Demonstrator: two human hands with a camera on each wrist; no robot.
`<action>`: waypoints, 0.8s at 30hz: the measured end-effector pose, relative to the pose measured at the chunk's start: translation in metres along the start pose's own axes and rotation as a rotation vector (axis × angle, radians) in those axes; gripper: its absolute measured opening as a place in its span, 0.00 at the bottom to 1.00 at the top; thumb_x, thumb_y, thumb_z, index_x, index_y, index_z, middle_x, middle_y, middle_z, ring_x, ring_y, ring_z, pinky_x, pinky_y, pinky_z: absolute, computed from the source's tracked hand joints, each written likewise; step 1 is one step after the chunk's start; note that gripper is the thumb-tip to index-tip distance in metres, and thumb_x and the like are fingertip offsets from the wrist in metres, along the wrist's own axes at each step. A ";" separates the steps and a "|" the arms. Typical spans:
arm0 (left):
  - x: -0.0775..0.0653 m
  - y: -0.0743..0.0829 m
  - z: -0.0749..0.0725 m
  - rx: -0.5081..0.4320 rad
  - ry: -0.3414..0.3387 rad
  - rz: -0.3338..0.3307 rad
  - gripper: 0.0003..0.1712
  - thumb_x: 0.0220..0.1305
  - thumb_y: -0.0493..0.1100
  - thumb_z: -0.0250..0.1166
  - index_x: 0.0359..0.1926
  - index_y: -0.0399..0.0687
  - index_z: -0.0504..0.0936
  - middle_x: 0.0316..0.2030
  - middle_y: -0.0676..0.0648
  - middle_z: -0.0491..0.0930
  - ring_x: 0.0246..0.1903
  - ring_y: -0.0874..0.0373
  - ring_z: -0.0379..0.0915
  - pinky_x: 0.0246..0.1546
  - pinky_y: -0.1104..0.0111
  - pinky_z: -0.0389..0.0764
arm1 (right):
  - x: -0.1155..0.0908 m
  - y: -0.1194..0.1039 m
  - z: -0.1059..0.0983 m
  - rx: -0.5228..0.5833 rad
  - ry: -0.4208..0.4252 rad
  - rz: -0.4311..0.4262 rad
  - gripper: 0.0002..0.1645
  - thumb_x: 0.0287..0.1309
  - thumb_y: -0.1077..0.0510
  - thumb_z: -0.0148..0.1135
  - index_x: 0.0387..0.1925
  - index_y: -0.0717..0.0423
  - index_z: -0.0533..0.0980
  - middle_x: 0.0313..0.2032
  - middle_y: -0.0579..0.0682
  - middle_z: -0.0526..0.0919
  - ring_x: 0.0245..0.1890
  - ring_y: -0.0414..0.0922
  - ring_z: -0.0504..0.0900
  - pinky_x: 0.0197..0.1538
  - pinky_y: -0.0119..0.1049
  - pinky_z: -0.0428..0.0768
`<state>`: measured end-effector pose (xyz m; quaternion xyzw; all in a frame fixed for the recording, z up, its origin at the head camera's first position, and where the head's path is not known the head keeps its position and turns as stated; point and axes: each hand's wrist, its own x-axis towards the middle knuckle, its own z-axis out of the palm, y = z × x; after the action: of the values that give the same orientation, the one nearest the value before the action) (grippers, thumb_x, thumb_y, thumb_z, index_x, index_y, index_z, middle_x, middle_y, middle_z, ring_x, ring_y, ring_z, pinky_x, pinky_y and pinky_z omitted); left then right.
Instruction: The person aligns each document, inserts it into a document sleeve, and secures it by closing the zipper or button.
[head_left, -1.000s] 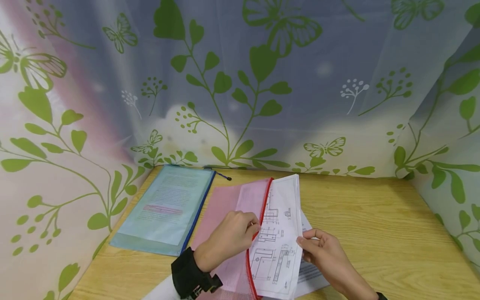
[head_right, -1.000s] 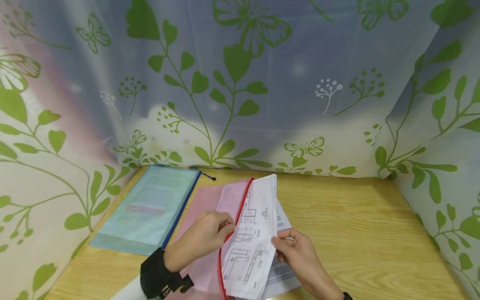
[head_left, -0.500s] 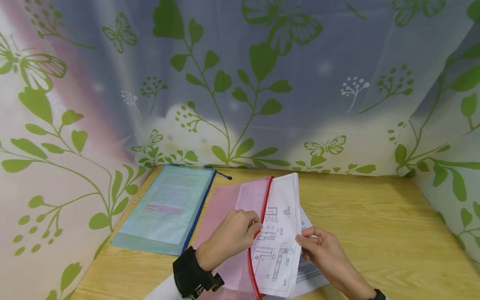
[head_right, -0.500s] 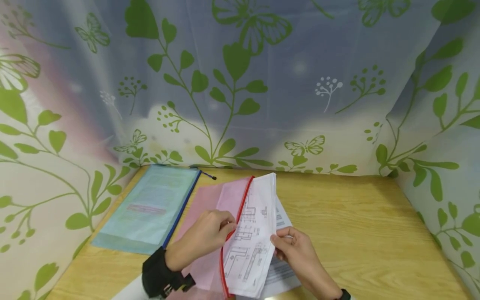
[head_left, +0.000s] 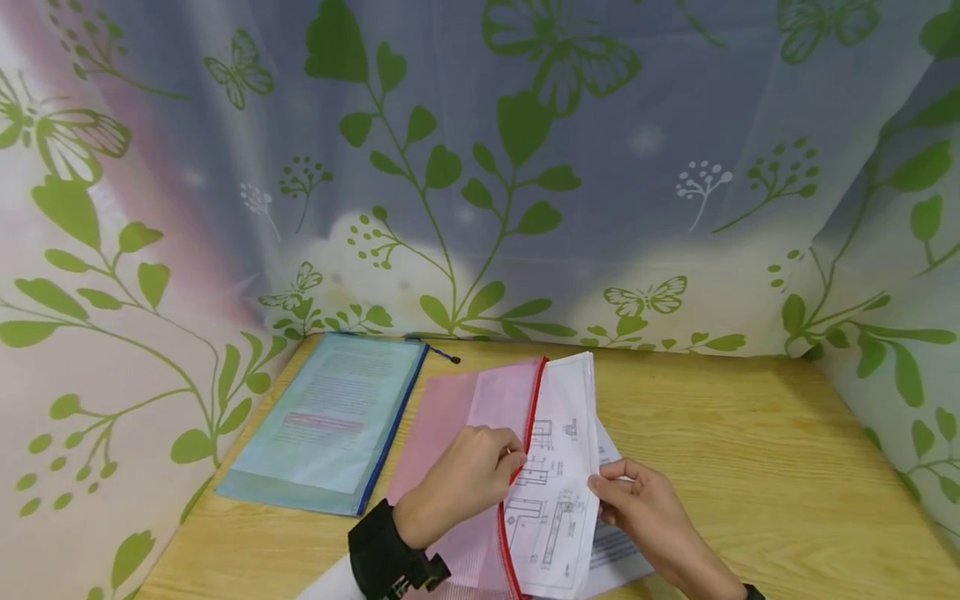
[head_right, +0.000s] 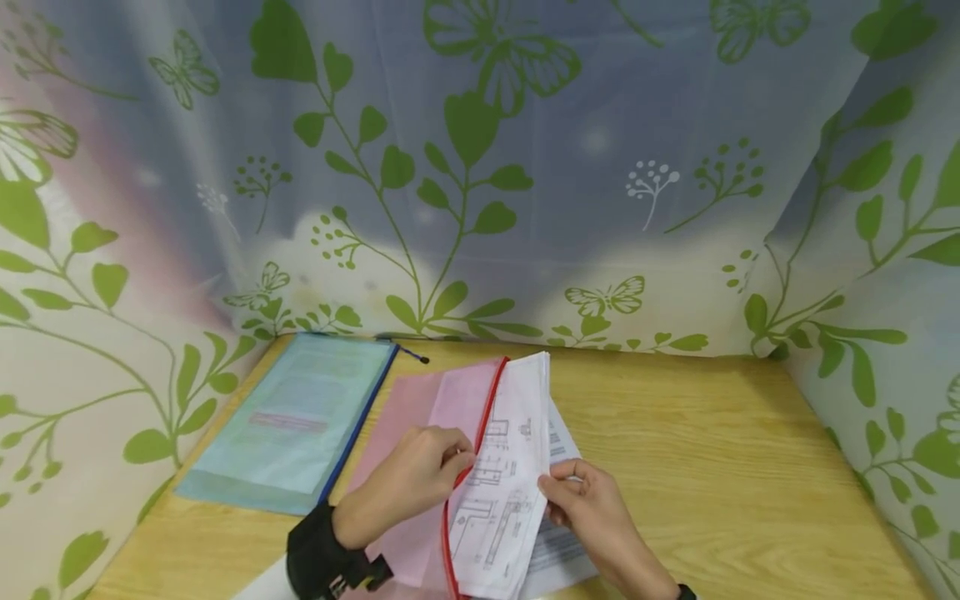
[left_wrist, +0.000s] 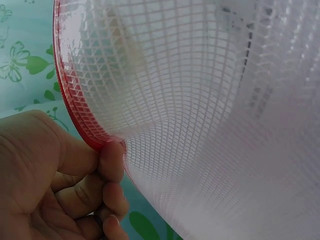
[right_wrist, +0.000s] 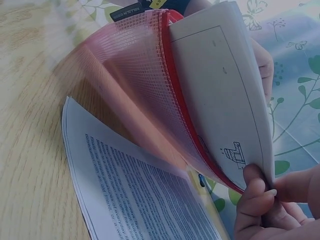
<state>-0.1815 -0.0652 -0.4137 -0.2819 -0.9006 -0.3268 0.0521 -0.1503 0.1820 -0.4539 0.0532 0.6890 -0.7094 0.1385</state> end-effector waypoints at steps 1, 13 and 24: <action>0.000 0.000 0.000 0.001 -0.001 -0.001 0.07 0.69 0.34 0.65 0.32 0.43 0.86 0.22 0.55 0.80 0.20 0.70 0.66 0.24 0.77 0.70 | 0.000 0.000 0.000 -0.002 0.000 0.000 0.15 0.69 0.61 0.63 0.48 0.67 0.69 0.28 0.46 0.85 0.28 0.39 0.77 0.35 0.31 0.77; -0.002 0.002 0.000 0.074 0.003 0.038 0.06 0.69 0.37 0.67 0.33 0.45 0.87 0.24 0.54 0.82 0.24 0.69 0.69 0.29 0.78 0.72 | 0.000 0.002 0.003 0.007 -0.011 -0.001 0.14 0.68 0.61 0.63 0.47 0.67 0.70 0.27 0.45 0.85 0.27 0.39 0.78 0.34 0.30 0.77; -0.003 0.001 0.001 0.092 -0.002 0.055 0.06 0.69 0.38 0.68 0.33 0.46 0.87 0.26 0.53 0.84 0.26 0.69 0.71 0.30 0.78 0.72 | 0.002 0.004 0.010 -0.006 -0.031 -0.021 0.17 0.67 0.61 0.63 0.49 0.69 0.70 0.27 0.44 0.84 0.27 0.37 0.78 0.34 0.30 0.77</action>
<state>-0.1778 -0.0655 -0.4143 -0.3043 -0.9065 -0.2833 0.0730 -0.1496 0.1722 -0.4581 0.0345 0.6894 -0.7096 0.1416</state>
